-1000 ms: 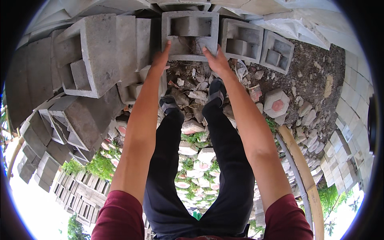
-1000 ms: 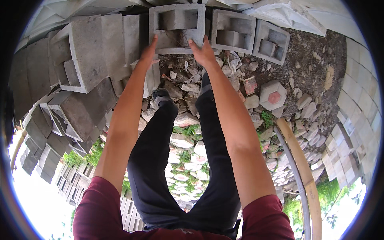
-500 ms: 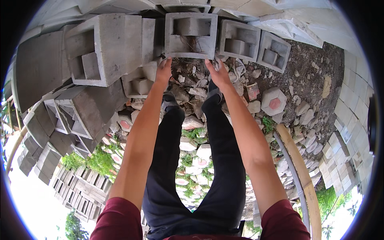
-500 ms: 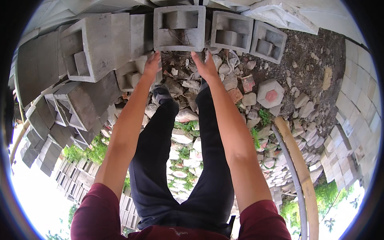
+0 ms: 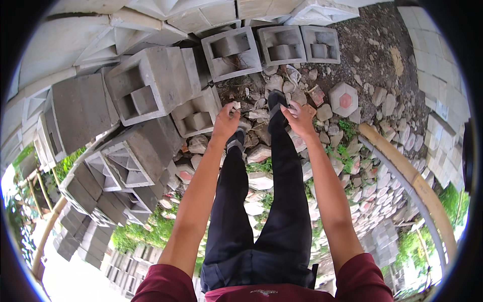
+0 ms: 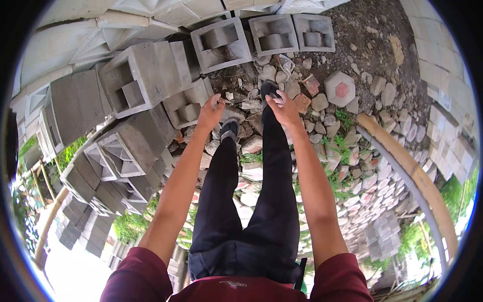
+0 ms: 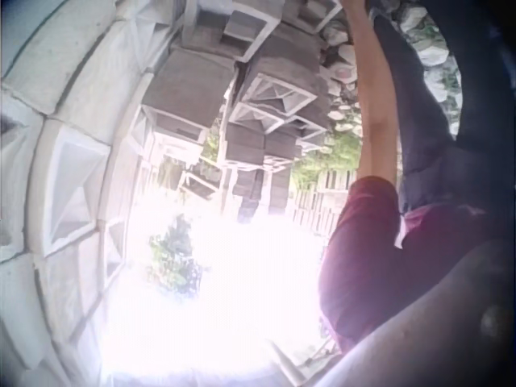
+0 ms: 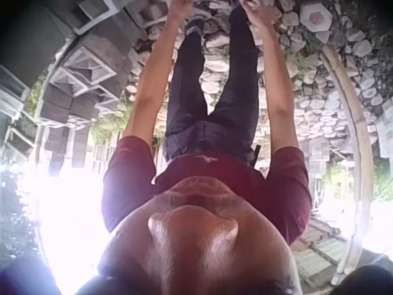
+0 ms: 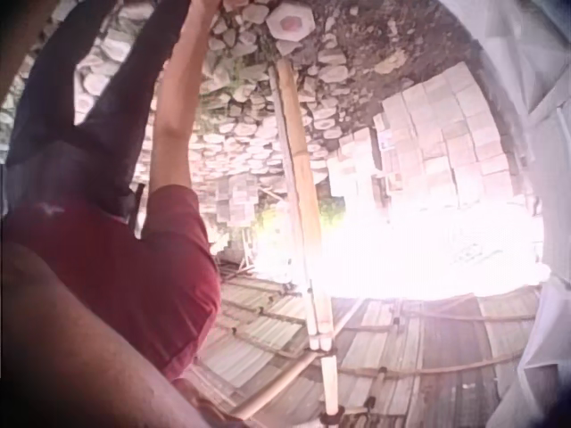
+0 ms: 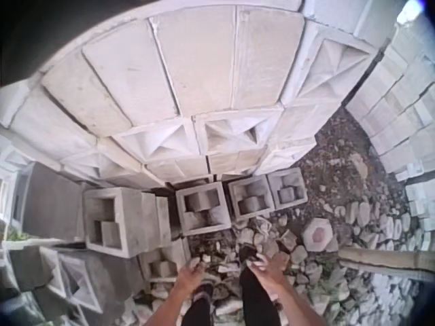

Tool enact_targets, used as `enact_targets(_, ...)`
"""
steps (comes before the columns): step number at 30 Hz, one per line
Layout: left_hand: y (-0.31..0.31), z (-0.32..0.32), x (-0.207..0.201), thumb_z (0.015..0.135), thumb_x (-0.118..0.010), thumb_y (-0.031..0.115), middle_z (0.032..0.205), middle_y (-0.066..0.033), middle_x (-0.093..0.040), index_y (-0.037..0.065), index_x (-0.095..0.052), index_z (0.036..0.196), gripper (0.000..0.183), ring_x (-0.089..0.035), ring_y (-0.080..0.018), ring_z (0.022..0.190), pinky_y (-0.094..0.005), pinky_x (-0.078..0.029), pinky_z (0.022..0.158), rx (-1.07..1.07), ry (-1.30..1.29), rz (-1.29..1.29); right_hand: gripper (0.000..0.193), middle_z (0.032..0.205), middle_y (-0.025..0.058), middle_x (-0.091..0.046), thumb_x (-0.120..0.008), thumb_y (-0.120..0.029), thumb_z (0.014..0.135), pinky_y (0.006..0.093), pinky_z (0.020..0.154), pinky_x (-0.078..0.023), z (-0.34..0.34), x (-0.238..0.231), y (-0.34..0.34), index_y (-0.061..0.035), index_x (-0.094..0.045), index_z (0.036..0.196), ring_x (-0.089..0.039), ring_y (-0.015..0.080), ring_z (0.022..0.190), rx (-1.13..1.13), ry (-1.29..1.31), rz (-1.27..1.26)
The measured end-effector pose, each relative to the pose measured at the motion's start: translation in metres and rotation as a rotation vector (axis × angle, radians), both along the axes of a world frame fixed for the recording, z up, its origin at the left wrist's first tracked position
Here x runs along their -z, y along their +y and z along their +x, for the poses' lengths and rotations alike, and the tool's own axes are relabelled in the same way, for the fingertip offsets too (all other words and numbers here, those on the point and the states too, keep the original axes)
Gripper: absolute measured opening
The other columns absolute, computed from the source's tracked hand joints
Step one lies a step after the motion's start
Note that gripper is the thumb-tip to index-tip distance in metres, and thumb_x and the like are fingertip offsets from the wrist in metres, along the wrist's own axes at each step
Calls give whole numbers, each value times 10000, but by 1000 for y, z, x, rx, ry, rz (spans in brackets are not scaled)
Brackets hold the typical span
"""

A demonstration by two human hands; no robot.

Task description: The person picks up decorative concrete blocks by hand and stacks them onto a pile in an outdoor area.

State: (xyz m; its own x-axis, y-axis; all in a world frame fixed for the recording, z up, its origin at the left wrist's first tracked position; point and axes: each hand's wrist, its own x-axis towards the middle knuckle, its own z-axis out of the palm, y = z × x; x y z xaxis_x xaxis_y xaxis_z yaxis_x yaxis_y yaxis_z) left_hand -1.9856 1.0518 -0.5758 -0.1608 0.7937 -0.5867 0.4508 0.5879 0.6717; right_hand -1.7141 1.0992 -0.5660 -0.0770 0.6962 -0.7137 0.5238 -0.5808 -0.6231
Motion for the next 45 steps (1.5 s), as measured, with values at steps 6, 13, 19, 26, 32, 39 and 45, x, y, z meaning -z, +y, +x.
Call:
enact_targets(6, -38, 3, -16, 847, -607, 233, 1276, -221, -542, 17, -501, 1280, 495, -507, -393, 1190, -481, -418, 994, 418, 54, 121, 735, 1041, 184, -676, -650, -484, 878, 328, 749, -534, -17, -41, -70, 27, -424, 1354, -662, 215, 922, 434, 149, -119)
enact_targets(13, -31, 30, -58, 871, -598, 235, 1263, -187, -559, 22, -516, 1257, 449, -527, -361, 1170, -494, -431, 962, 718, 280, 267, 665, 1061, 256, -657, -638, -460, 878, 381, 829, -510, 22, -44, -146, 21, -482, 1310, -671, 325, 951, 271, -163, 71)
enact_targets(19, -22, 63, -62, 894, -575, 215, 1238, -229, -563, -16, -511, 1251, 430, -540, -399, 1138, -456, -432, 974, 821, 200, 319, 613, 1047, 191, -679, -636, -405, 878, 364, 832, -509, 47, -55, -169, 2, -486, 1311, -675, 294, 944, 454, -154, 231)
enact_targets(26, -48, 135, -63, 891, -585, 212, 1227, -234, -569, -27, -507, 1250, 438, -540, -402, 1134, -453, -436, 969, 1017, 210, 343, 552, 1016, 199, -686, -635, -344, 887, 362, 802, -520, 74, -62, -236, -5, -494, 1298, -686, 306, 923, 590, -68, 265)
enact_targets(32, -110, 203, -75, 905, -595, 232, 1231, -238, -582, -25, -550, 1234, 420, -551, -379, 1157, -420, -426, 986, 988, 122, 350, 500, 1036, 229, -674, -625, -235, 892, 373, 818, -512, 124, -84, -332, 3, -482, 1308, -675, 323, 943, 801, -26, 343)
enact_targets(39, -233, 351, -118, 900, -599, 195, 1207, -228, -599, -28, -542, 1237, 408, -569, -368, 1134, -400, -426, 981, 1260, -20, 350, 635, 1083, 228, -652, -618, -255, 896, 409, 864, -492, 234, -124, -497, -18, -348, 1420, -645, 360, 988, 1062, -293, 312)
enact_targets(45, -325, 500, -188, 888, -612, 174, 1211, -225, -596, -12, -540, 1245, 409, -562, -376, 1136, -396, -423, 978, 1644, -175, 422, 651, 1178, 261, -592, -610, -207, 894, 420, 902, -474, 281, -170, -633, -21, -312, 1442, -595, 382, 1077, 1311, -527, 409)
